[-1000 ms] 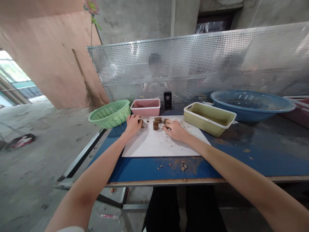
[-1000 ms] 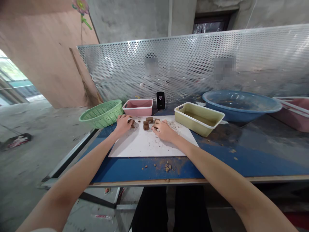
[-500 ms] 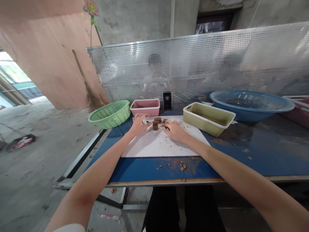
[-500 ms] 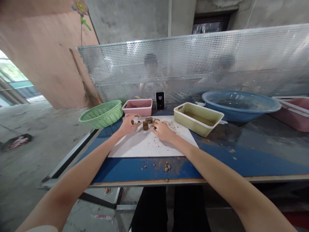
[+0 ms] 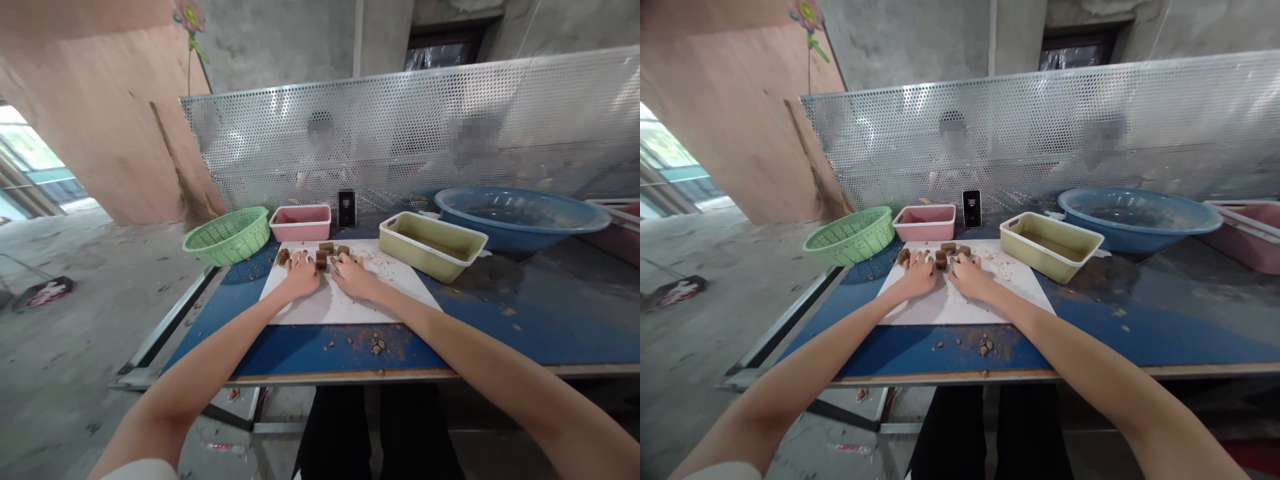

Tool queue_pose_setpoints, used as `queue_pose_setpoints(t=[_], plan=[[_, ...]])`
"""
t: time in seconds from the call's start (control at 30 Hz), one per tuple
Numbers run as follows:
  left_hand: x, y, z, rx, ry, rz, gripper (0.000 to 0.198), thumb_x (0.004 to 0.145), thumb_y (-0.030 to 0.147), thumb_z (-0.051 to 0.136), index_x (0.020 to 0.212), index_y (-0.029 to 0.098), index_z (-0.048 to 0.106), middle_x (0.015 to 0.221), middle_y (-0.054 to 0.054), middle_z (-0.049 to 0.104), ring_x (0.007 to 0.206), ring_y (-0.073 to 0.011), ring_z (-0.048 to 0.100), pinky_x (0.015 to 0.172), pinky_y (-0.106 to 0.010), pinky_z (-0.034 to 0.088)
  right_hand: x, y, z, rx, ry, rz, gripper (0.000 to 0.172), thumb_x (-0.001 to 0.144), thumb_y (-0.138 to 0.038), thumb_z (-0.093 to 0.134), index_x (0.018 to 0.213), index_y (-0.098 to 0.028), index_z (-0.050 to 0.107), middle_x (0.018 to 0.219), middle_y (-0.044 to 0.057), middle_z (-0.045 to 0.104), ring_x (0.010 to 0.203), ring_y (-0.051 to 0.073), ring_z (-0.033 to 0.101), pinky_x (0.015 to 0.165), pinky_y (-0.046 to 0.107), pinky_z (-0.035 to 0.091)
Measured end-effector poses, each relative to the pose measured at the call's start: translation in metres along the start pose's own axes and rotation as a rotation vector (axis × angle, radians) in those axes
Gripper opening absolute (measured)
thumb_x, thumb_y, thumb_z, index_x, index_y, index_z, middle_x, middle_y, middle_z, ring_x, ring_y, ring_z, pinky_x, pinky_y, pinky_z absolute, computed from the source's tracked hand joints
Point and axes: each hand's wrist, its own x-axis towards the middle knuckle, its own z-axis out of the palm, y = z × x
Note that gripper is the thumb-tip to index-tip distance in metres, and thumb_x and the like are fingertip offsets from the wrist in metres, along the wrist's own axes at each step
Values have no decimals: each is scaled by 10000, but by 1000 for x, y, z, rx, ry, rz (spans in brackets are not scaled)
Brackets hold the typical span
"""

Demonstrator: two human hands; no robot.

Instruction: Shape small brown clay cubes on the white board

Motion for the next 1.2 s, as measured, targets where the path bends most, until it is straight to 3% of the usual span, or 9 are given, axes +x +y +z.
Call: queue_pose_setpoints(t=[0.33, 0.5, 0.83, 1.07, 1.2], plan=[[5, 4, 4, -114, 24, -28, 463, 847, 146, 566, 1278, 159, 732, 1605, -235, 535, 1547, -472, 347, 1224, -685, 285, 6, -11, 6, -33, -9, -13, 319, 1095, -271, 382, 1239, -141, 634, 1226, 188, 595, 1119, 330, 561, 1001, 511, 368], [8, -1, 6, -143, 26, -27, 350, 843, 160, 568, 1102, 183, 802, 1538, -189, 610, 1479, -450, 419, 1197, -633, 339, 6, -14, 5, -25, -41, -16, 313, 1091, -270, 402, 1218, -133, 654, 1269, 198, 590, 1169, 334, 559, 1019, 513, 373], [16, -10, 10, -206, 45, 79, 334, 794, 195, 595, 1043, 220, 815, 1224, -139, 756, 1301, -345, 561, 1205, -548, 348, 9, -15, 5, -11, -26, -48, 285, 1086, -260, 435, 1076, -151, 698, 1188, 174, 605, 1165, 316, 550, 978, 474, 401], [14, -11, 9, -175, 69, 42, 307, 795, 200, 615, 1024, 221, 818, 1319, -161, 734, 1380, -384, 519, 1207, -584, 337, 5, -11, 3, -2, -21, -63, 278, 1087, -270, 432, 1060, -152, 682, 1209, 168, 607, 1138, 304, 560, 977, 478, 390], [13, -8, 2, -187, 75, -47, 456, 786, 250, 668, 1226, 182, 765, 1411, -211, 686, 1433, -460, 489, 1201, -605, 333, 4, -6, 1, 12, 27, -30, 249, 1076, -258, 454, 1111, -160, 680, 1204, 156, 627, 1144, 304, 571, 980, 473, 369]])
